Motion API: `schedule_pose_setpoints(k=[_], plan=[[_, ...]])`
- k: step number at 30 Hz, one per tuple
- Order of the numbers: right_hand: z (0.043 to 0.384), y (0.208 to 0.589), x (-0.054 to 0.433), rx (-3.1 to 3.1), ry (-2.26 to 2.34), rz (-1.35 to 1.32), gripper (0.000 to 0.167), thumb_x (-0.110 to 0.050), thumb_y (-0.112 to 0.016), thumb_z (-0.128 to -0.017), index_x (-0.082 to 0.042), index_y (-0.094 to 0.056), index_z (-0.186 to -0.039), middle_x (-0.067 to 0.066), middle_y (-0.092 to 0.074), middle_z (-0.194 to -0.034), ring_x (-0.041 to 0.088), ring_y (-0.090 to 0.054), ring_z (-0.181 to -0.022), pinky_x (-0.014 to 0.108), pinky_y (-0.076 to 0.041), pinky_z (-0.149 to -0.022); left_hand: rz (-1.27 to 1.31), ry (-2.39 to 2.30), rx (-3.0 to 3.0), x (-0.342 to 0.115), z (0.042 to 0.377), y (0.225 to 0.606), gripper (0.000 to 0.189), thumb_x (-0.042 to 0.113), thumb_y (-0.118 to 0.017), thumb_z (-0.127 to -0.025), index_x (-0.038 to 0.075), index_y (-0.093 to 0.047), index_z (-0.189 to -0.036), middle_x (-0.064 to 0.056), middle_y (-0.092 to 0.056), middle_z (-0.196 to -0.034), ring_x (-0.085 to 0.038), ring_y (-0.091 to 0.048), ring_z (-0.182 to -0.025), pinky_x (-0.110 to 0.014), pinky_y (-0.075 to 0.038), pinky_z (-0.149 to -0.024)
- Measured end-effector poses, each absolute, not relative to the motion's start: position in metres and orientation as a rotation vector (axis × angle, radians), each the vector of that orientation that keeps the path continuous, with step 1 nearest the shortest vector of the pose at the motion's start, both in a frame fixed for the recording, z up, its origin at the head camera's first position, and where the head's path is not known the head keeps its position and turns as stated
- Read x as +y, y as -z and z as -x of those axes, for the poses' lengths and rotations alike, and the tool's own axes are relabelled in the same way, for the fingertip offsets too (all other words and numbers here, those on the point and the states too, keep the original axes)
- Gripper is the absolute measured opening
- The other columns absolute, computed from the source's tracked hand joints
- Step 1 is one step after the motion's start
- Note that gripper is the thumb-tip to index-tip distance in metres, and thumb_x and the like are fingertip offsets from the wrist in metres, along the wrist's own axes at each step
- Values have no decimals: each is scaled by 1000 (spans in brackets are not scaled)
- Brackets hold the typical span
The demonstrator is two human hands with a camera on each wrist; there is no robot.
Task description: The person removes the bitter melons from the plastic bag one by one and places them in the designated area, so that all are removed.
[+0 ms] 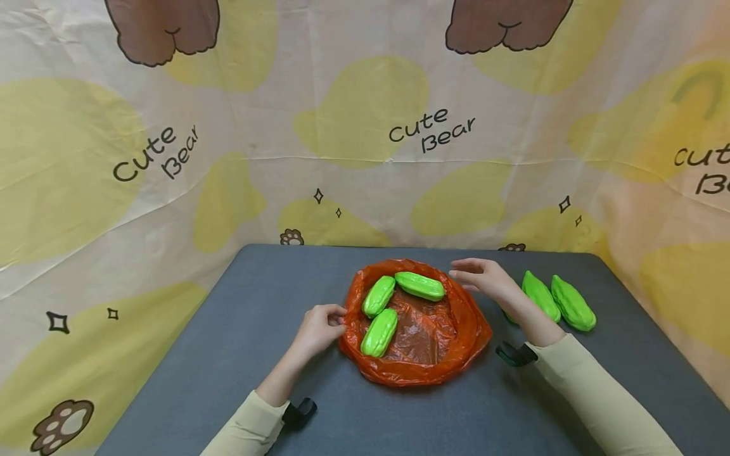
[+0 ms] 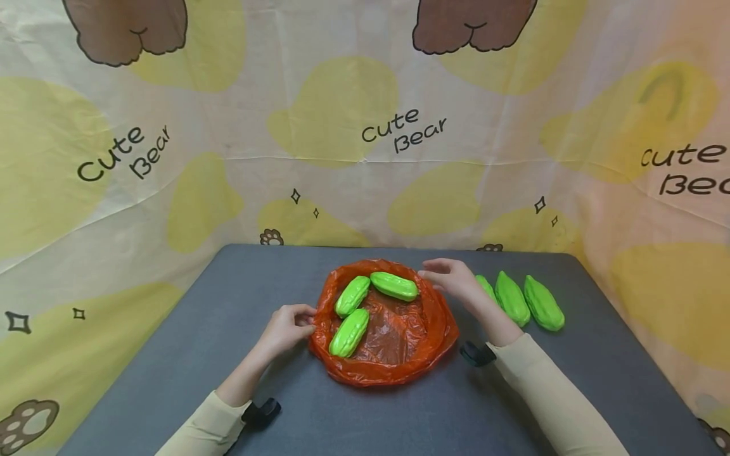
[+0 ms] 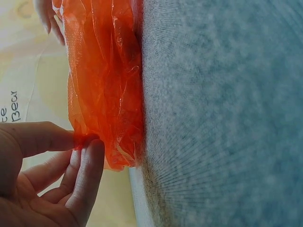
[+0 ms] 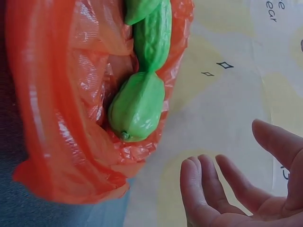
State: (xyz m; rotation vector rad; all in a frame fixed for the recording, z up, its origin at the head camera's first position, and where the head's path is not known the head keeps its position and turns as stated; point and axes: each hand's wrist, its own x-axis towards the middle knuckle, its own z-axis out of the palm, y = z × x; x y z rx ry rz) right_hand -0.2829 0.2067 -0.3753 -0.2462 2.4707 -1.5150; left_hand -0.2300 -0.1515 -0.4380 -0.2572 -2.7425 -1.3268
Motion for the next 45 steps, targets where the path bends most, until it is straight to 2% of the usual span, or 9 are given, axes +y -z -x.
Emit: schedule_pose_setpoints(k=[9, 20, 31, 38, 45], plan=[[301, 379, 200, 2437, 1499, 244, 62, -33, -61, -91, 0, -42, -140, 24, -39, -144, 39, -44, -129, 49, -39, -103, 256, 1326, -2751, -151, 231, 439, 23, 0, -67, -74, 2, -71, -96, -3, -67, -79, -10, -60, -68, -25, -49, -61], [325, 388, 192, 2387, 1529, 213, 58, -24, -58, -94, 3, -39, -141, 25, -40, -144, 39, -45, -128, 48, -37, -105, 243, 1333, -2750, -150, 231, 439, 22, 0, -66, -74, 2, -71, -95, -2, -67, -77, -8, -59, -65, -24, -48, -59], [335, 397, 175, 2350, 1517, 196, 56, -20, -57, -94, 5, -38, -141, 26, -42, -142, 40, -44, -128, 48, -38, -104, 242, 1339, -2749, -150, 230, 437, 22, 0, -67, -74, 2, -71, -96, -3, -66, -77, -10, -59, -65, -25, -48, -59], [338, 404, 170, 2338, 1494, 100, 52, -21, -59, -94, 1, -44, -138, 24, -44, -141, 38, -45, -128, 48, -40, -103, 245, 1335, -2750, -151, 230, 438, 23, 0, -66, -74, 1, -70, -96, -3, -66, -77, -9, -59, -65, -24, -48, -59], [343, 411, 167, 2314, 1423, 81, 53, -24, -59, -93, 1, -45, -138, 23, -37, -146, 38, -46, -128, 46, -42, -101, 238, 1341, -2750, -152, 230, 437, 23, -1, -66, -74, 1, -71, -96, -3, -67, -78, -10, -59, -66, -24, -48, -59]])
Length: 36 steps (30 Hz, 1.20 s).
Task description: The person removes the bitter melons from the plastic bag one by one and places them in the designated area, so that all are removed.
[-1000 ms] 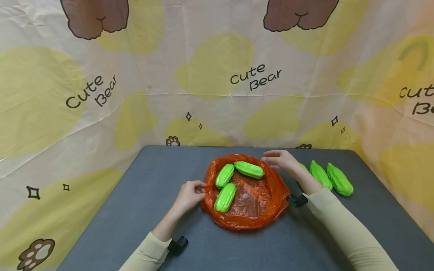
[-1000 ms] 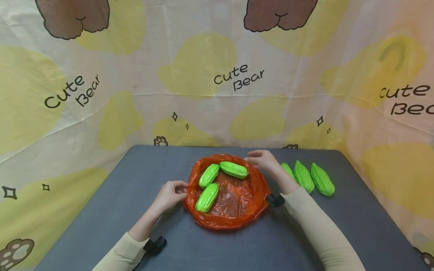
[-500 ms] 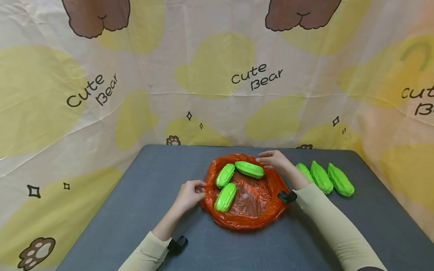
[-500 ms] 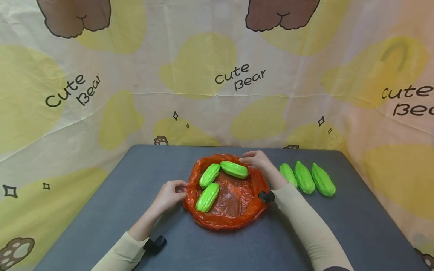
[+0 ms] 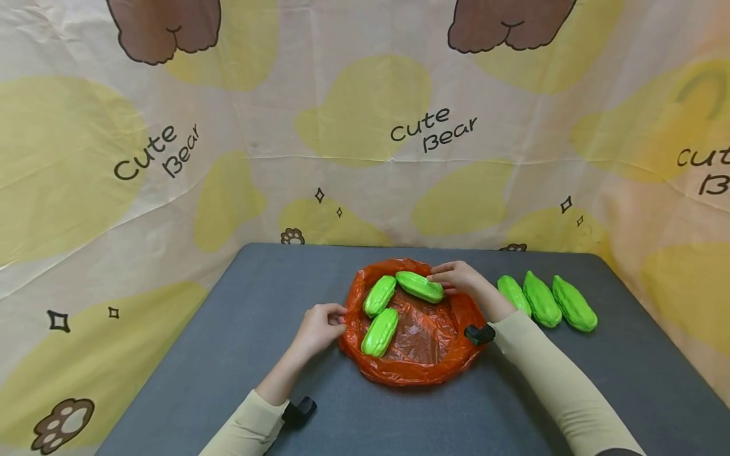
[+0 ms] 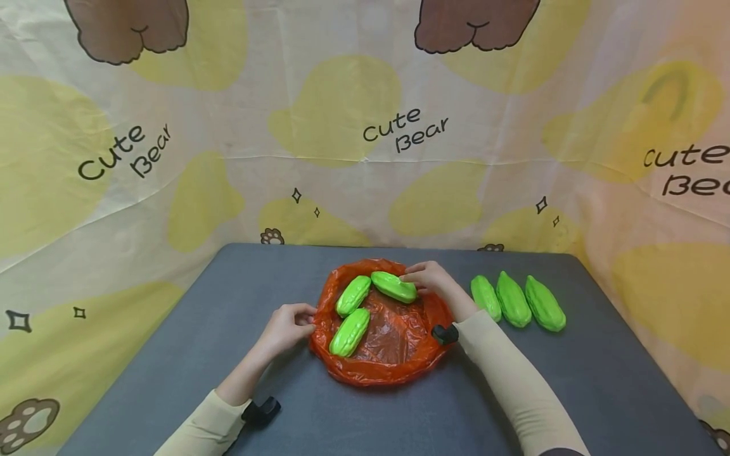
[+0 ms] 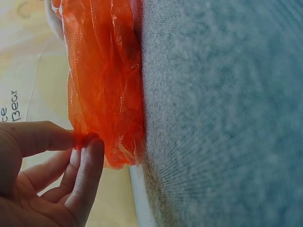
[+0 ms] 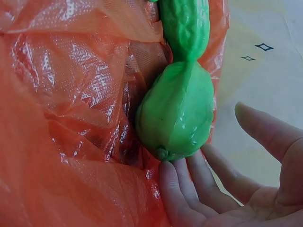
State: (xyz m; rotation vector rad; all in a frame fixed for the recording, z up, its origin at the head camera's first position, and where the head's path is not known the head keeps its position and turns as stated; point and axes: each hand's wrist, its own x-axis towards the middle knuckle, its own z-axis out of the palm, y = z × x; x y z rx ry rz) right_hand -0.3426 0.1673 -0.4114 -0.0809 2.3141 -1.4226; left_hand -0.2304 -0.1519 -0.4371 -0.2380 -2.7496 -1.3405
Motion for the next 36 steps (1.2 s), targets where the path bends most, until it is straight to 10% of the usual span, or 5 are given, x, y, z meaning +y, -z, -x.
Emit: schedule_pose_setpoints(k=[36], plan=[[336, 419, 148, 2285, 1181, 171, 66, -33, -65, -89, 0, -42, -141, 22, -43, -142, 35, -53, -120, 39, -51, -88, 251, 1328, -2753, -153, 227, 436, 23, -1, -67, -73, 1, -70, -96, -4, -66, -78, -11, -59, -67, -25, -49, -60]])
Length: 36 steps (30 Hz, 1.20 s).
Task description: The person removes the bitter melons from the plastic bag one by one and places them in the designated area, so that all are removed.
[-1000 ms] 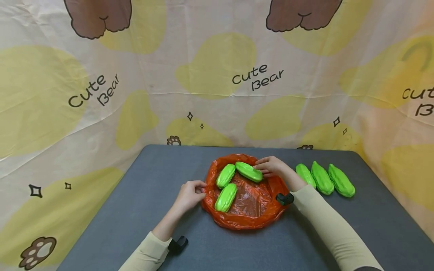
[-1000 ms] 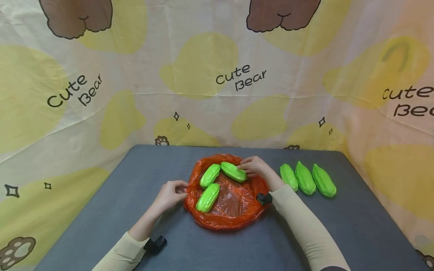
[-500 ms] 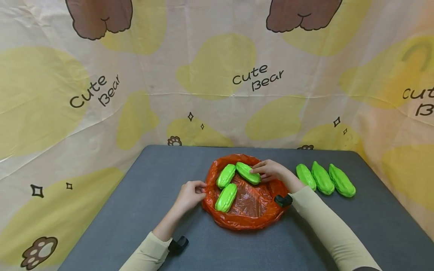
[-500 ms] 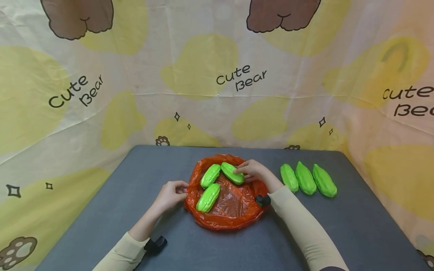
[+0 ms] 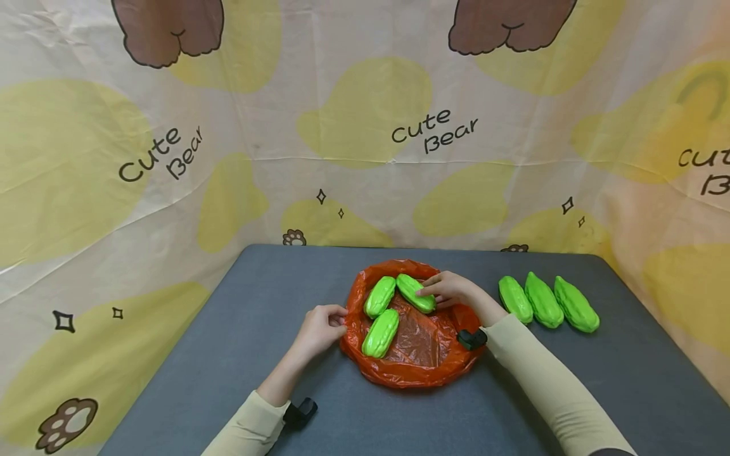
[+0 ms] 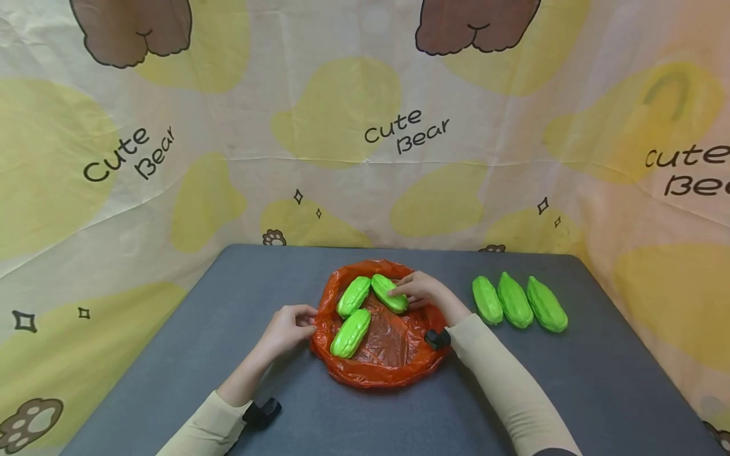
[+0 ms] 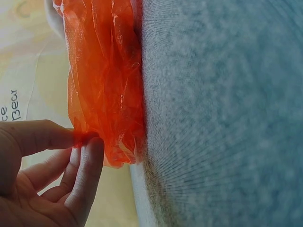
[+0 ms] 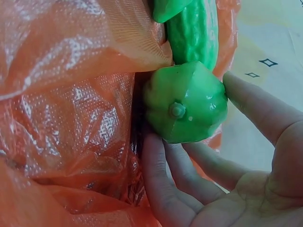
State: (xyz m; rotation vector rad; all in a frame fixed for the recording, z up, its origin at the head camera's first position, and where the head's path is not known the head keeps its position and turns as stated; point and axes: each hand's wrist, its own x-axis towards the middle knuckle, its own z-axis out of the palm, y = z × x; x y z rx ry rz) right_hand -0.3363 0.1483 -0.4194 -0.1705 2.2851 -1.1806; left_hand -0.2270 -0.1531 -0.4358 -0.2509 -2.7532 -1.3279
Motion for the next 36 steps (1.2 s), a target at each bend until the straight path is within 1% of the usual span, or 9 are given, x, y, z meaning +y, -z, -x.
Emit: schedule_pose_setpoints(k=[6, 14, 24, 29, 36], plan=[[335, 420, 147, 2285, 1187, 150, 65, -30, -65, -89, 4, -42, -139, 22, -46, -139, 31, -57, -115, 37, -52, -87, 237, 1328, -2762, -154, 228, 436, 23, -1, -67, -74, 2, -70, -97, -3, -66, -78, -10, -58, -67, -26, -48, -60], [334, 421, 151, 2275, 1208, 129, 66, -29, -66, -88, 6, -43, -138, 24, -44, -140, 28, -60, -107, 36, -53, -84, 237, 1327, -2752, -154, 227, 437, 22, 0, -68, -74, 2, -71, -96, -4, -67, -79, -10, -59, -67, -26, -49, -60], [325, 416, 157, 2279, 1242, 122, 68, -28, -66, -88, 8, -39, -139, 26, -43, -140, 29, -60, -109, 35, -54, -82, 236, 1327, -2752, -154, 227, 436, 22, 0, -68, -74, 2, -71, -96, -4, -67, -80, -11, -60, -68, -26, -50, -62], [320, 411, 160, 2282, 1263, 145, 68, -26, -66, -89, 10, -38, -139, 27, -45, -138, 32, -59, -112, 36, -54, -83, 234, 1328, -2751, -154, 227, 435, 23, 0, -68, -74, 2, -71, -97, -4, -68, -80, -11, -61, -69, -26, -50, -62], [311, 404, 160, 2269, 1296, 189, 68, -26, -68, -87, 9, -40, -139, 26, -49, -135, 30, -62, -109, 38, -53, -85, 223, 1341, -2753, -154, 226, 434, 22, 0, -68, -75, 1, -71, -97, -3, -67, -80, -10, -59, -68, -25, -49, -61]])
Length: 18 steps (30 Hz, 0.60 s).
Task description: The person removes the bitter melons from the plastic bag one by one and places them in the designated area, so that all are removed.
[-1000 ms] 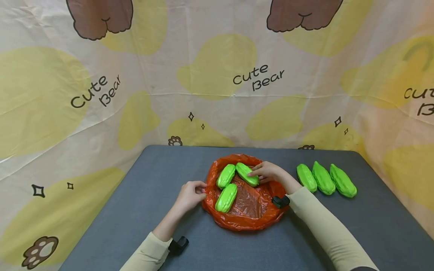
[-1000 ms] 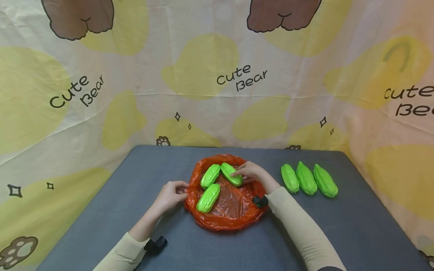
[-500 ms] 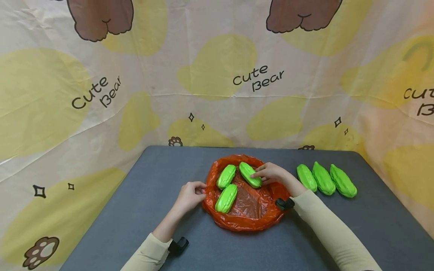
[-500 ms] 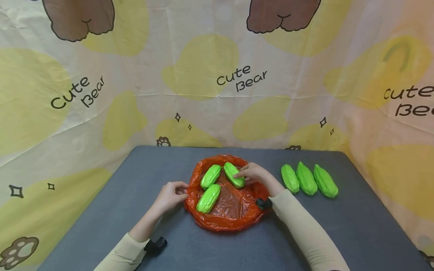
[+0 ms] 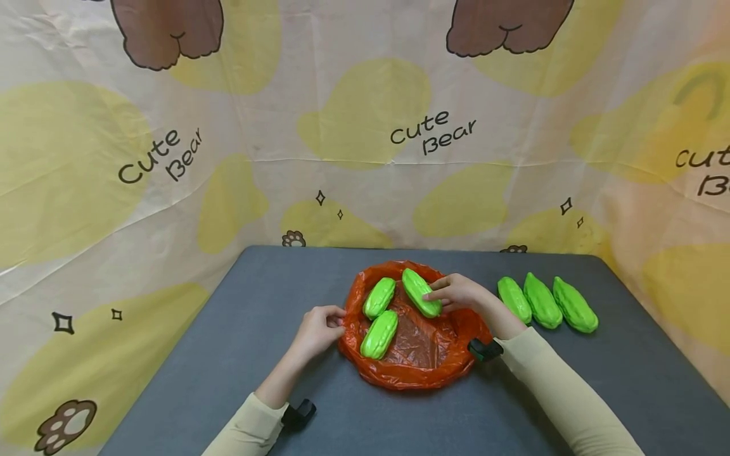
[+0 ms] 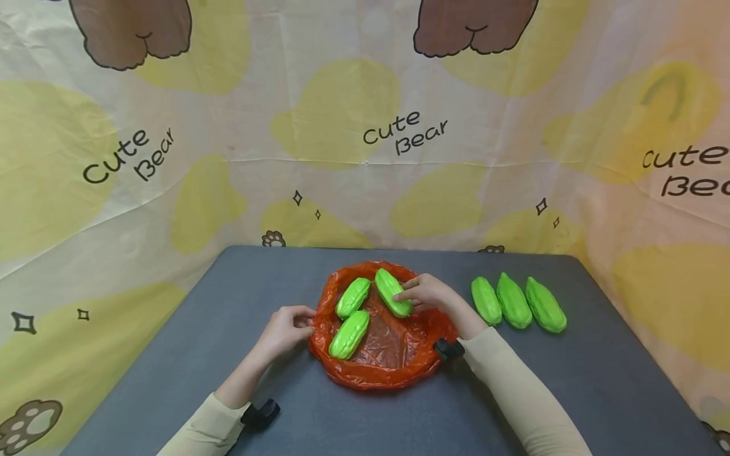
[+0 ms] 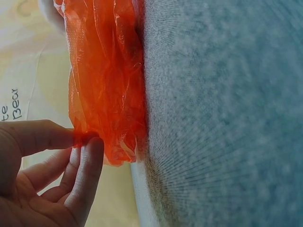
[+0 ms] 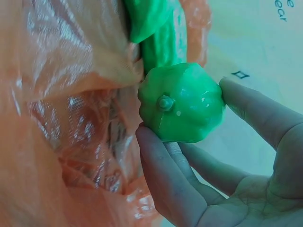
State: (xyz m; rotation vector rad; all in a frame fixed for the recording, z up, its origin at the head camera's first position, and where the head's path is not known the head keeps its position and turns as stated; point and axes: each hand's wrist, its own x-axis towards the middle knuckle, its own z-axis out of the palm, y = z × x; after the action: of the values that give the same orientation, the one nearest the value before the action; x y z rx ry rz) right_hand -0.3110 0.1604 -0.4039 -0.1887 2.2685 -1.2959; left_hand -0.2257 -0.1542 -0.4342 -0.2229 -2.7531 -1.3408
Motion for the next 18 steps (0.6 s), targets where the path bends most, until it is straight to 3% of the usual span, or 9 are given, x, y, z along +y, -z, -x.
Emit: schedule_pose_setpoints(k=[9, 18], plan=[[296, 393, 159, 2303, 1301, 287, 66, -30, -68, -87, 5, -44, -138, 24, -50, -136, 25, -63, -107, 37, -53, -85, 208, 1347, -2756, -156, 224, 436, 22, 0, -67, -75, 2, -71, -97, -4, -67, -79, -10, -60, -68, -25, -50, -62], [283, 381, 160, 2331, 1309, 337, 70, -32, -67, -87, 7, -41, -139, 28, -44, -138, 34, -57, -115, 41, -52, -87, 217, 1332, -2759, -156, 225, 434, 22, 1, -67, -75, 2, -71, -96, -3, -67, -78, -10, -58, -65, -25, -49, -60]])
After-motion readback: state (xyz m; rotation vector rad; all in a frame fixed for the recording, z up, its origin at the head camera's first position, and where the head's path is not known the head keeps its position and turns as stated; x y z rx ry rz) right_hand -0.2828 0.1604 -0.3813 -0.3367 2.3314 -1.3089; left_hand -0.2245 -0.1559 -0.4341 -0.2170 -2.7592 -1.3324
